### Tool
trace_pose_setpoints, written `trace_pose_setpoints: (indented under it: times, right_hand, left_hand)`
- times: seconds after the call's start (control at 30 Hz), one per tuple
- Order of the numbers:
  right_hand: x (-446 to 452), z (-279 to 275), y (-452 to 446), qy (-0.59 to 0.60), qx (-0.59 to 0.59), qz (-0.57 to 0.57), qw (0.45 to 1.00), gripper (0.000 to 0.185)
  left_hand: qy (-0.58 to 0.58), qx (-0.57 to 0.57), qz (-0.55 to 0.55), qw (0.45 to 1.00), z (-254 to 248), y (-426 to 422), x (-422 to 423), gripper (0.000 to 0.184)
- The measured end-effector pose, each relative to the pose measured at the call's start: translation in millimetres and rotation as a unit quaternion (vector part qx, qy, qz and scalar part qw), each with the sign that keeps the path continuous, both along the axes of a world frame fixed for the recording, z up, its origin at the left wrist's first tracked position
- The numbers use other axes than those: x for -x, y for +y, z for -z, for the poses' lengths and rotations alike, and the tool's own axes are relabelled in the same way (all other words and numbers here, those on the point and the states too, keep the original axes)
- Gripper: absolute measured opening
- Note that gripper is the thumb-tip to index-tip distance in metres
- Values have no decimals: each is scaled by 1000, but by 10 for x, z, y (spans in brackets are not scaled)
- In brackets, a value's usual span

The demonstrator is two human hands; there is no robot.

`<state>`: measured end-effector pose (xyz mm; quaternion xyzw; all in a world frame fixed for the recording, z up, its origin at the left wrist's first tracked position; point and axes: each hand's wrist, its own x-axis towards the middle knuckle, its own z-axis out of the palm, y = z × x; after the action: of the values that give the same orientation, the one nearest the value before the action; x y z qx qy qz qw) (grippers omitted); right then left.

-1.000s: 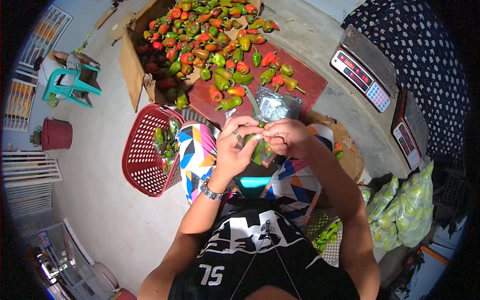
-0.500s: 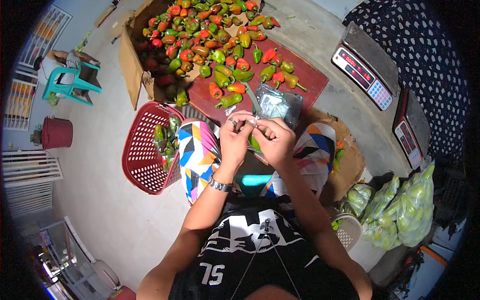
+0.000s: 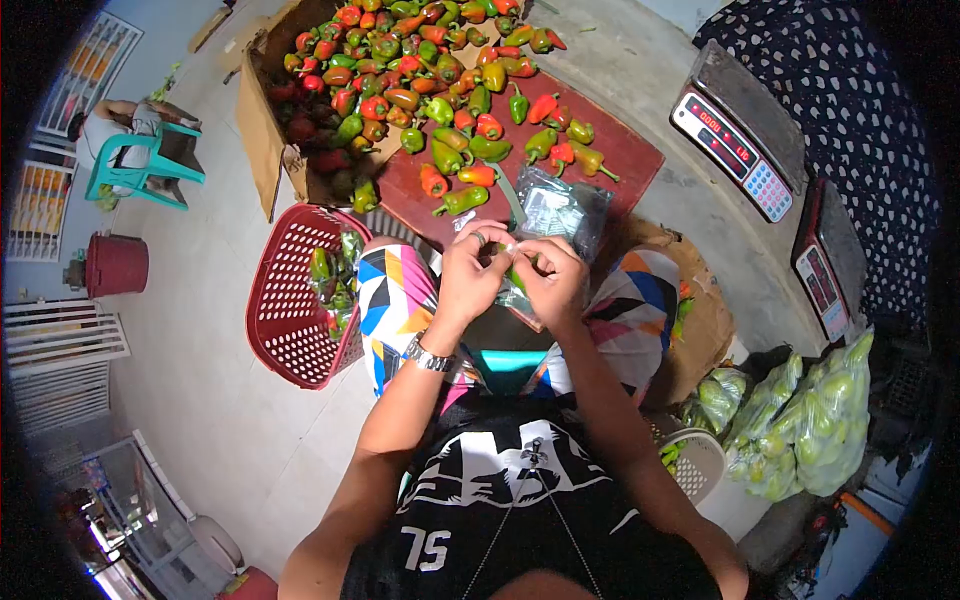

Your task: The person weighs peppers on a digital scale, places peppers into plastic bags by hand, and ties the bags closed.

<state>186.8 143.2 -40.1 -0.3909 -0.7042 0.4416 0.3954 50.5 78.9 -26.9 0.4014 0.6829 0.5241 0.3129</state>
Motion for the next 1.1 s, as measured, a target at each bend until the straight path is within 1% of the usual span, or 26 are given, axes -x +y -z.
trace_pose_setpoints:
  times: [0.03, 0.13, 0.23, 0.33, 0.4, 0.43, 0.53, 0.6, 0.63, 0.7, 0.8, 0.9, 0.93, 1.03, 1.1]
  right_hand:
    - [-5, 10, 12, -2, 4, -2, 1000, 16]
    - [-23, 67, 38, 1, 22, -10, 1000, 14]
    - [-55, 116, 75, 17, 37, -30, 999, 14]
    - [-102, 146, 134, 27, 40, -66, 997, 13]
    - [-132, 154, 153, 35, 52, -93, 994, 14]
    - [-122, 170, 149, 35, 55, -82, 995, 14]
    - [-84, 180, 70, 27, 58, -37, 997, 16]
    - [-34, 138, -35, 11, 48, 7, 999, 16]
    - [-19, 111, -55, 6, 5, 7, 1000, 15]
    - [-7, 75, -117, -6, -76, 7, 997, 14]
    - [44, 116, -162, 7, -115, 32, 993, 14]
    - [50, 167, -195, -7, -115, 52, 992, 16]
    - [38, 167, -225, -17, -96, 61, 993, 16]
    - [51, 102, -330, -28, -25, 92, 995, 15]
    - [75, 48, -399, -15, 42, 119, 992, 15]
  left_hand:
    - [39, 3, 7, 999, -20, -6, 8, 12]
    - [96, -5, 23, 995, -78, 11, 25, 16]
    - [52, 29, 66, 996, -74, 4, 93, 17]
    - [69, 8, 137, 988, 19, -5, 233, 14]
    - [46, 9, 161, 986, 41, -13, 286, 11]
    - [35, 7, 173, 984, 39, 1, 305, 10]
    - [-32, 28, 145, 988, 152, 28, 306, 6]
    - [-108, 63, 101, 987, 207, 25, 239, 7]
    - [-146, 80, 78, 983, 219, 38, 212, 9]
    - [-183, 89, 49, 978, 217, 38, 167, 10]
    - [-256, 104, 10, 961, 207, 41, 141, 13]
    - [-312, 100, -23, 944, 181, 54, 91, 19]
    - [-327, 96, -34, 940, 175, 46, 58, 21]
    - [-340, 97, -68, 933, 188, 30, -39, 17]
    - [-297, 75, -90, 948, 176, 5, -140, 14]
